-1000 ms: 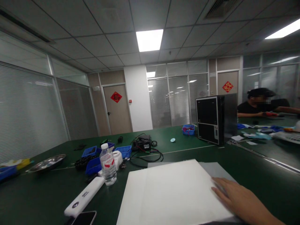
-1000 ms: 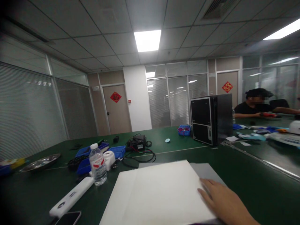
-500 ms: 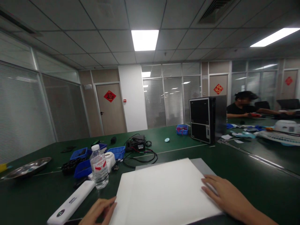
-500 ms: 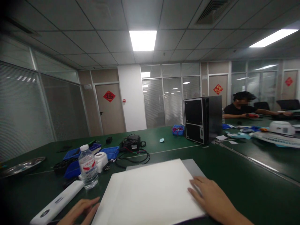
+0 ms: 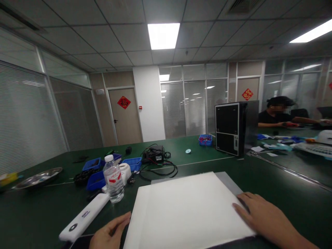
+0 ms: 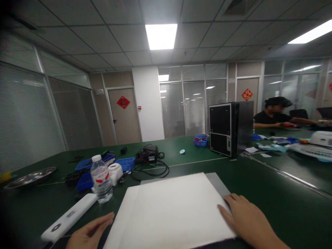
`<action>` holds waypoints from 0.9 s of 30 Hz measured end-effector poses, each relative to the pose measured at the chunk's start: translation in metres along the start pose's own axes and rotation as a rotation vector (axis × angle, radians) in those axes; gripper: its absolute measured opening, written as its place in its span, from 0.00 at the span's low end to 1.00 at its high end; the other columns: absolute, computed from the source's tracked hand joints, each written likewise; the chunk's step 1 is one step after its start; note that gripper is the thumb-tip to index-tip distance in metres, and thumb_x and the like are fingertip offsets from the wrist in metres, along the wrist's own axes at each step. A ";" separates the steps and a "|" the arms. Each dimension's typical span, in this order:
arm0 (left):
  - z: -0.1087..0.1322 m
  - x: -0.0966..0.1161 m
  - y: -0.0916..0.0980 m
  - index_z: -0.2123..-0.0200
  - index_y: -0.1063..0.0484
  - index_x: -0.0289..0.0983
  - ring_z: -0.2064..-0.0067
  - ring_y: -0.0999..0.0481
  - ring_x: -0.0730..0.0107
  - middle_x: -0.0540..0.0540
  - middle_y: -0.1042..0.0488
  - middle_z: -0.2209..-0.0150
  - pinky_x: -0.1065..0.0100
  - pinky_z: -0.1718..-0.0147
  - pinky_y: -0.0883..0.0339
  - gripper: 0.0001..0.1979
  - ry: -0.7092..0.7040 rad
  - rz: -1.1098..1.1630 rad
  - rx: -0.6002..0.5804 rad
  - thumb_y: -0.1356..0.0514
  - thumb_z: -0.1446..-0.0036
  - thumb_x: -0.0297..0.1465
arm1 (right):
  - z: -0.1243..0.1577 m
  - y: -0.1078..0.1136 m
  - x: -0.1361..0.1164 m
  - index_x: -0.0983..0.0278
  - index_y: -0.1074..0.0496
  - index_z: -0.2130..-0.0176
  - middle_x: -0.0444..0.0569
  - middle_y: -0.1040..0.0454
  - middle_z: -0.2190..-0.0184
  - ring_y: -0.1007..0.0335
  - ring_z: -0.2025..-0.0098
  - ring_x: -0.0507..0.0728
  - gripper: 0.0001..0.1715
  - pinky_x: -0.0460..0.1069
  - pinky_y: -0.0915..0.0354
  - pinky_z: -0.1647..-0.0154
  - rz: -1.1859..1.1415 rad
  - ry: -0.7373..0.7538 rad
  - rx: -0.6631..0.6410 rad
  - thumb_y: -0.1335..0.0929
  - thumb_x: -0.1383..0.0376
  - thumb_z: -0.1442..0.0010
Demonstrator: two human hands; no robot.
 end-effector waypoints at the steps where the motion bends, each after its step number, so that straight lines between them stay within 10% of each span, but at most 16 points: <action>1: -0.001 -0.004 -0.002 0.58 0.15 0.42 0.47 0.19 0.49 0.49 0.15 0.54 0.58 0.45 0.26 0.23 -0.026 -0.018 0.015 0.43 0.48 0.47 | 0.000 -0.002 -0.001 0.62 0.21 0.50 0.58 0.23 0.48 0.26 0.49 0.68 0.37 0.67 0.30 0.46 -0.014 0.014 0.000 0.42 0.41 0.35; 7: 0.000 -0.021 -0.021 0.38 0.30 0.29 0.38 0.27 0.49 0.39 0.28 0.38 0.51 0.35 0.37 0.35 -0.196 -0.274 -0.016 0.46 0.44 0.43 | 0.001 -0.004 -0.007 0.59 0.24 0.43 0.55 0.26 0.42 0.30 0.41 0.68 0.43 0.68 0.35 0.38 -0.038 0.037 -0.026 0.42 0.35 0.38; 27: 0.004 -0.012 -0.020 0.38 0.29 0.38 0.34 0.33 0.50 0.44 0.28 0.38 0.48 0.34 0.40 0.29 -0.185 -0.418 -0.169 0.43 0.44 0.32 | 0.010 -0.012 -0.017 0.52 0.30 0.38 0.51 0.33 0.36 0.36 0.35 0.69 0.41 0.69 0.38 0.36 -0.067 0.147 -0.056 0.39 0.35 0.39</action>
Point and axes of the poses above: each hand's wrist, its own z-axis away from the middle knuckle, its own y-axis out of the back of the hand, x = y × z, the point moved 3 cm from there along -z, towards the middle knuckle
